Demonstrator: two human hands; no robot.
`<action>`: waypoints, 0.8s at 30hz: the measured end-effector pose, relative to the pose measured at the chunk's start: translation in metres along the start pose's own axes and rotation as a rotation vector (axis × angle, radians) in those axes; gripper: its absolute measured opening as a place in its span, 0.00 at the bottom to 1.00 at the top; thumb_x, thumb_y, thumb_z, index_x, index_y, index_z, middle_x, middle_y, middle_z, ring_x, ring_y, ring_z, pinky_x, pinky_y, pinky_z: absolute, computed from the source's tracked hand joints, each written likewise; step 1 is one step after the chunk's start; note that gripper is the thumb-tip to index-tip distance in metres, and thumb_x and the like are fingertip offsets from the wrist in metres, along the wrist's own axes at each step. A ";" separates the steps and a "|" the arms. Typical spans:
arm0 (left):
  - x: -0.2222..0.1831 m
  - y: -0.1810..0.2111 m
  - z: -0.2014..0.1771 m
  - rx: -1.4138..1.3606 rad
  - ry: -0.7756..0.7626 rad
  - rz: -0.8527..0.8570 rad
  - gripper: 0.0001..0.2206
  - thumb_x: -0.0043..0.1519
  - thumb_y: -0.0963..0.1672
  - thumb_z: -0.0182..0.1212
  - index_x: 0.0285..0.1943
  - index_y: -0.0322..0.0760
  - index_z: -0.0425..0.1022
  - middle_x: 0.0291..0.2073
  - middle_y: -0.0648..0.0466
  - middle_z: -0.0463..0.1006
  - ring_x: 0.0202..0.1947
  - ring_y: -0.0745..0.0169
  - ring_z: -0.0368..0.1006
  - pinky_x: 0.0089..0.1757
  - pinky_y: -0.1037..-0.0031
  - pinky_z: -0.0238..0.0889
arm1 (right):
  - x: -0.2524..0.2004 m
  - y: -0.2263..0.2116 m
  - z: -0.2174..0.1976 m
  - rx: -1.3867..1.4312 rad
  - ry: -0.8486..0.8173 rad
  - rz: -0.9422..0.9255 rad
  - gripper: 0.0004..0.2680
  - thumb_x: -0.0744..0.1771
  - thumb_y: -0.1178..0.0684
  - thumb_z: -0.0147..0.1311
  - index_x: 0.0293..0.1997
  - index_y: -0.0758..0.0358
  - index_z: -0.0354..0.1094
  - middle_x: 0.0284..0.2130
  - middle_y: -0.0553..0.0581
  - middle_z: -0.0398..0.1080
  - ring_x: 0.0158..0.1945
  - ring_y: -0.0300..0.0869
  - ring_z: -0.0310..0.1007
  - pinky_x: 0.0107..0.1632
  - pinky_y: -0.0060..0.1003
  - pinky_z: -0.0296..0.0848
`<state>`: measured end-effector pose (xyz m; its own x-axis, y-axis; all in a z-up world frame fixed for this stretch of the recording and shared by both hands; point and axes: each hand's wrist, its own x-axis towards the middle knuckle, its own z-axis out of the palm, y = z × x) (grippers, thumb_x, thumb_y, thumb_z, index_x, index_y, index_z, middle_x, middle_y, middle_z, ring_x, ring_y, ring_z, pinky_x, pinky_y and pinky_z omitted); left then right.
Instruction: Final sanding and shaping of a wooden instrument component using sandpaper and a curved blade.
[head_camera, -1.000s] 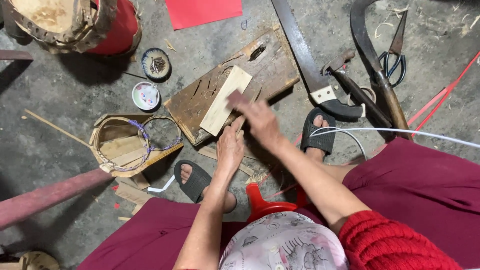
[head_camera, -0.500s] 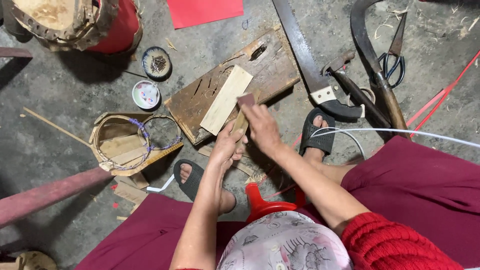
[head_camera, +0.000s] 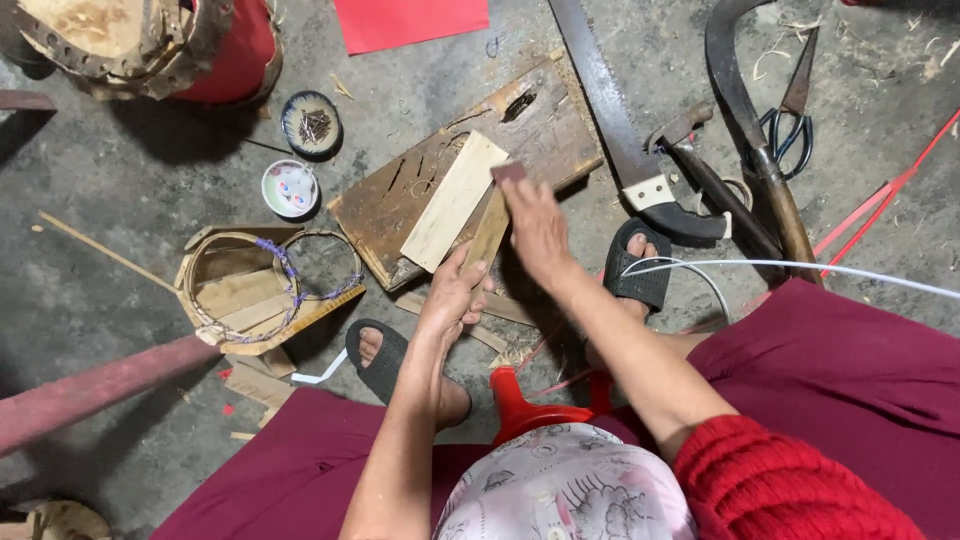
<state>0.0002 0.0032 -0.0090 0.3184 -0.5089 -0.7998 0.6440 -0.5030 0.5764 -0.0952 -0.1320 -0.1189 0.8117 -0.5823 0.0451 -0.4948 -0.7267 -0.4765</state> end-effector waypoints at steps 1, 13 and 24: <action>-0.002 0.001 0.001 0.008 0.003 0.009 0.22 0.68 0.40 0.49 0.73 0.39 0.61 0.23 0.45 0.71 0.11 0.70 0.59 0.08 0.87 0.50 | 0.010 0.005 -0.003 0.000 0.054 0.034 0.26 0.56 0.71 0.60 0.61 0.66 0.68 0.40 0.54 0.64 0.43 0.48 0.64 0.37 0.38 0.75; -0.004 0.000 0.007 0.088 0.030 0.052 0.21 0.67 0.40 0.50 0.72 0.34 0.62 0.22 0.46 0.71 0.11 0.70 0.60 0.09 0.85 0.52 | 0.011 0.002 -0.023 0.149 0.107 0.131 0.17 0.64 0.69 0.54 0.57 0.59 0.73 0.39 0.54 0.67 0.45 0.55 0.69 0.50 0.44 0.71; -0.012 0.006 0.018 -0.038 0.038 0.058 0.21 0.69 0.44 0.51 0.72 0.34 0.60 0.23 0.44 0.73 0.10 0.67 0.61 0.09 0.83 0.51 | 0.011 0.027 -0.049 1.750 0.069 0.881 0.06 0.65 0.55 0.54 0.44 0.58 0.73 0.30 0.52 0.71 0.29 0.41 0.73 0.30 0.33 0.76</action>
<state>-0.0119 -0.0065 0.0069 0.3817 -0.5096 -0.7711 0.6496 -0.4456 0.6160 -0.1147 -0.1758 -0.0878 0.5186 -0.5627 -0.6438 0.1481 0.8007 -0.5805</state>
